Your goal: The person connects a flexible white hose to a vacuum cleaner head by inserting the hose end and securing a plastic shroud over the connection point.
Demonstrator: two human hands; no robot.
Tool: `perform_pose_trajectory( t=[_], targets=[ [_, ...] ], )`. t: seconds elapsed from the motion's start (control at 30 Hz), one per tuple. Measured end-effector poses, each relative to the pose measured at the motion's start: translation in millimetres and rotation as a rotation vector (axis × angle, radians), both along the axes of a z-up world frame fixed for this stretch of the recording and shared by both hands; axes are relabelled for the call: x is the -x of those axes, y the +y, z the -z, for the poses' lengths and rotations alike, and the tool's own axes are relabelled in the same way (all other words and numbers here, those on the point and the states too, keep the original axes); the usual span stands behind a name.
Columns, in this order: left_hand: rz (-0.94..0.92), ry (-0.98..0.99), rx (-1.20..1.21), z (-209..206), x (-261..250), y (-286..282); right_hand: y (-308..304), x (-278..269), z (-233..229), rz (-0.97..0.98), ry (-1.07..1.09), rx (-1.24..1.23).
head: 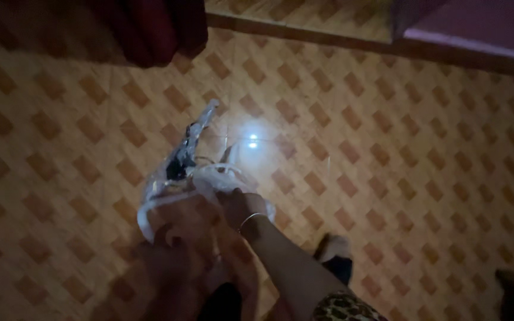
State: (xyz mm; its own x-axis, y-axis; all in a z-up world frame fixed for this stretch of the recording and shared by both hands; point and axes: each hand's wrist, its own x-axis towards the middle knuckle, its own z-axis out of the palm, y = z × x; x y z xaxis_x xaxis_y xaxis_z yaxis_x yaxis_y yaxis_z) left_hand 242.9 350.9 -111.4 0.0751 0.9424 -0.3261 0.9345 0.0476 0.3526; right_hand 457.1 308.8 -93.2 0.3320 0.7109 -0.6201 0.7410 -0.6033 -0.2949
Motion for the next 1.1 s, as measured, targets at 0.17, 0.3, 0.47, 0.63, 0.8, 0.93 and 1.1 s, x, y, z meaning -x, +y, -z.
perform_pose_trajectory(
  t=[0.17, 0.3, 0.47, 0.63, 0.8, 0.93, 1.1],
  targets=[
    [-0.089, -0.132, 0.07, -19, -65, -24, -23, -54, -5, -0.106, -0.077, 0.046],
    [-0.043, -0.24, 0.119, -33, -133, -60, -69, -123, -9, -0.149, -0.127, 0.276],
    [0.038, -0.468, 0.192, -51, -257, -121, -158, -207, -42, 0.029, -0.093, 0.281],
    [0.089, -0.456, 0.272, -61, -352, -174, -250, -288, -66, 0.188, -0.087, 0.395],
    [0.203, -0.453, 0.302, -55, -403, -212, -336, -330, -71, 0.376, -0.075, 0.427],
    [0.327, -0.378, 0.244, -55, -418, -227, -388, -347, -72, 0.419, -0.099, 0.391],
    [0.415, -0.344, 0.147, -49, -422, -230, -405, -353, -74, 0.32, -0.091, 0.391]
  ],
)
